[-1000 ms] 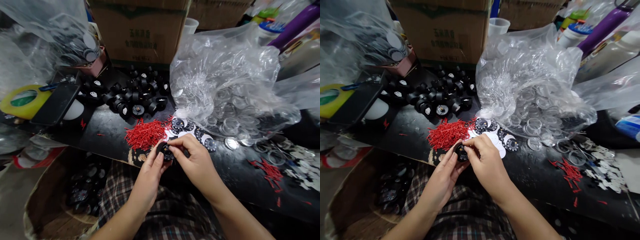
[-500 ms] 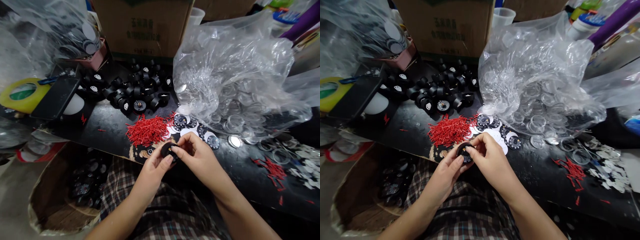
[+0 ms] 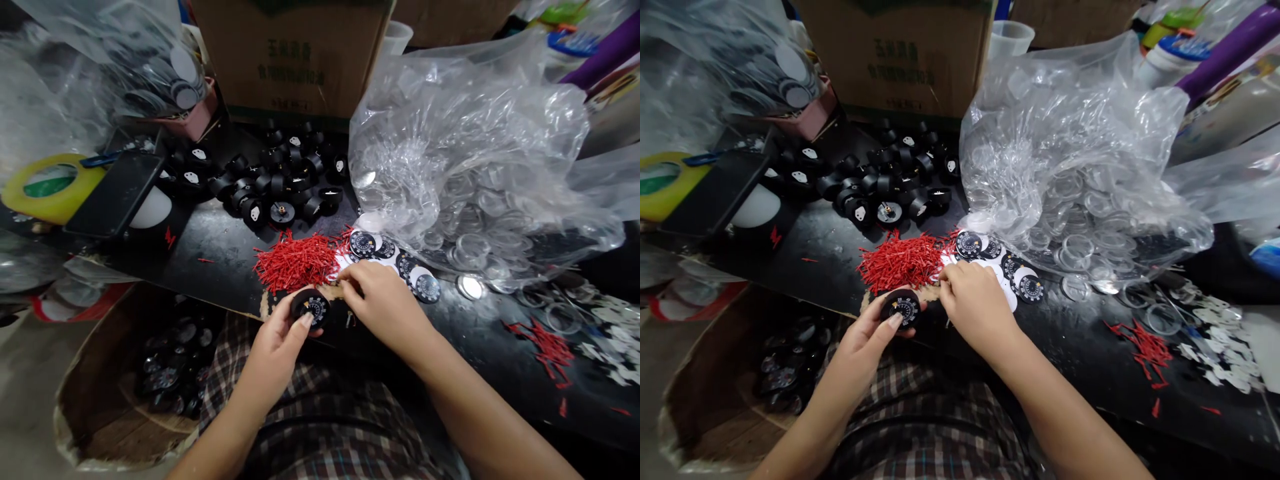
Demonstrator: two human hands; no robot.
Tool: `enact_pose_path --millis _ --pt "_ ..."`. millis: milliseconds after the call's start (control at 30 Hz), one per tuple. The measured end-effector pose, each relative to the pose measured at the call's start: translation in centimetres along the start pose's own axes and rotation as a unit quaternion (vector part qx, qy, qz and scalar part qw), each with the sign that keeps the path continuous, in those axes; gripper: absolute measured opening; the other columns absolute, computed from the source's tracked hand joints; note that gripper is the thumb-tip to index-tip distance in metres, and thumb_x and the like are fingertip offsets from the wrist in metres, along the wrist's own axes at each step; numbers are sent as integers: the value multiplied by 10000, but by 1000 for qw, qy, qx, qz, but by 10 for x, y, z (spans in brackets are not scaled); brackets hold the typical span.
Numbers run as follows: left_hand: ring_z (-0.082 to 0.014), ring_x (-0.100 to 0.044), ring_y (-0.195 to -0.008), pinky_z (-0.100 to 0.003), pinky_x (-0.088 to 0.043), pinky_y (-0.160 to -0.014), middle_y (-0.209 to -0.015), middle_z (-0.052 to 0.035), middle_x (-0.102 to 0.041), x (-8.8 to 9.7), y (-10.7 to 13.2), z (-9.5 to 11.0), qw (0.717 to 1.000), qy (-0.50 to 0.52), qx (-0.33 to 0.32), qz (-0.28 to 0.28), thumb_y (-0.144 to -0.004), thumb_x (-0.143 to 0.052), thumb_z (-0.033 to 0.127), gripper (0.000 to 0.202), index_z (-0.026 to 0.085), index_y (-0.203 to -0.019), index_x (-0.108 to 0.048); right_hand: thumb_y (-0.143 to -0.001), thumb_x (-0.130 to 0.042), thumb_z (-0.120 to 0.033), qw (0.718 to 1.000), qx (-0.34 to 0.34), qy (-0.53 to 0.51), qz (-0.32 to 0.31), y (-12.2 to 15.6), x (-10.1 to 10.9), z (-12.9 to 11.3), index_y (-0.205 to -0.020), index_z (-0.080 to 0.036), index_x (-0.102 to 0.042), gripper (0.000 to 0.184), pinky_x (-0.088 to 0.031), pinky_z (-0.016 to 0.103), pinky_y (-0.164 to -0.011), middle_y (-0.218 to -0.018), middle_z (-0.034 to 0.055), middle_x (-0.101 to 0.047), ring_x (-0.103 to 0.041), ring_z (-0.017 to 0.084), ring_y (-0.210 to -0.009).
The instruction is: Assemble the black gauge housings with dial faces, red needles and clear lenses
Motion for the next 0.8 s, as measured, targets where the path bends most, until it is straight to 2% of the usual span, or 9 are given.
enact_pose_path --millis 67,167,267,367,433,567,667,800 --pt "-254 -627 -1048 -353 -530 -840 -1145 -73 -684 1 0 -2 999 37 -1 10 -830 -626 315 286 214 -1095 -664 -871 -487 -180 995 12 97 1 -12 -6 -4 -852 -148 -641 159 -376 388 -735 -869 111 -675 -595 258 -831" --pt "-244 -656 -1021 -358 -527 -859 -1101 -88 -699 -2 -1 -6 992 124 13 33 -840 -622 295 271 185 -1087 -637 -866 -493 -199 990 25 138 7 -20 -8 -9 -788 -151 -618 155 -355 376 -691 -825 114 -671 -592 257 -788" --pt "-237 -660 -1042 -392 -523 -890 -1124 -86 -696 -10 -4 -7 974 220 44 28 -871 -585 275 240 193 -1096 -597 -834 -546 -199 999 24 47 4 -14 -5 -9 -722 -178 -581 119 -358 328 -658 -748 55 -649 -575 201 -720" --pt "-234 -668 -1033 -446 -515 -917 -1111 -69 -703 -21 -5 -7 952 293 92 -13 -894 -549 254 180 196 -1059 -592 -825 -577 -197 995 23 -95 18 -1 1 -8 -735 -188 -570 91 -385 290 -650 -738 12 -634 -562 157 -689" --pt "-230 -680 -1000 -473 -508 -928 -1076 -57 -716 -25 -6 -6 941 319 109 -41 -899 -541 243 161 194 -1040 -602 -837 -565 -182 989 27 -142 38 8 6 -9 -777 -190 -581 63 -403 293 -676 -766 9 -641 -568 154 -714" --pt "-228 -694 -966 -491 -505 -933 -1063 -44 -727 -29 -6 -6 935 326 125 -70 -903 -535 242 166 201 -1035 -626 -856 -547 -170 985 30 -162 47 16 8 -8 -835 -197 -597 60 -420 320 -713 -792 15 -648 -570 164 -741" --pt "-223 -688 -995 -452 -473 -988 -1030 -68 -741 -27 -7 -6 938 325 113 -47 -893 -543 228 162 170 -1012 -637 -864 -544 -174 985 40 -159 50 19 9 -8 -842 -199 -596 62 -423 332 -724 -805 21 -647 -569 173 -765" --pt "-231 -662 -1060 -425 -443 -1023 -1047 -91 -739 -28 -6 -4 956 288 52 -12 -873 -576 257 213 160 -1054 -635 -866 -571 -233 987 27 -149 49 22 9 -7 -853 -203 -594 39 -428 326 -703 -820 31 -635 -568 179 -771"
Point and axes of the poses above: each hand's wrist, its own y-axis away from the middle knuckle, its own x-axis out of the back of the hand, z = x × y, the point moved 6 cm from there along -y, towards the middle knuckle
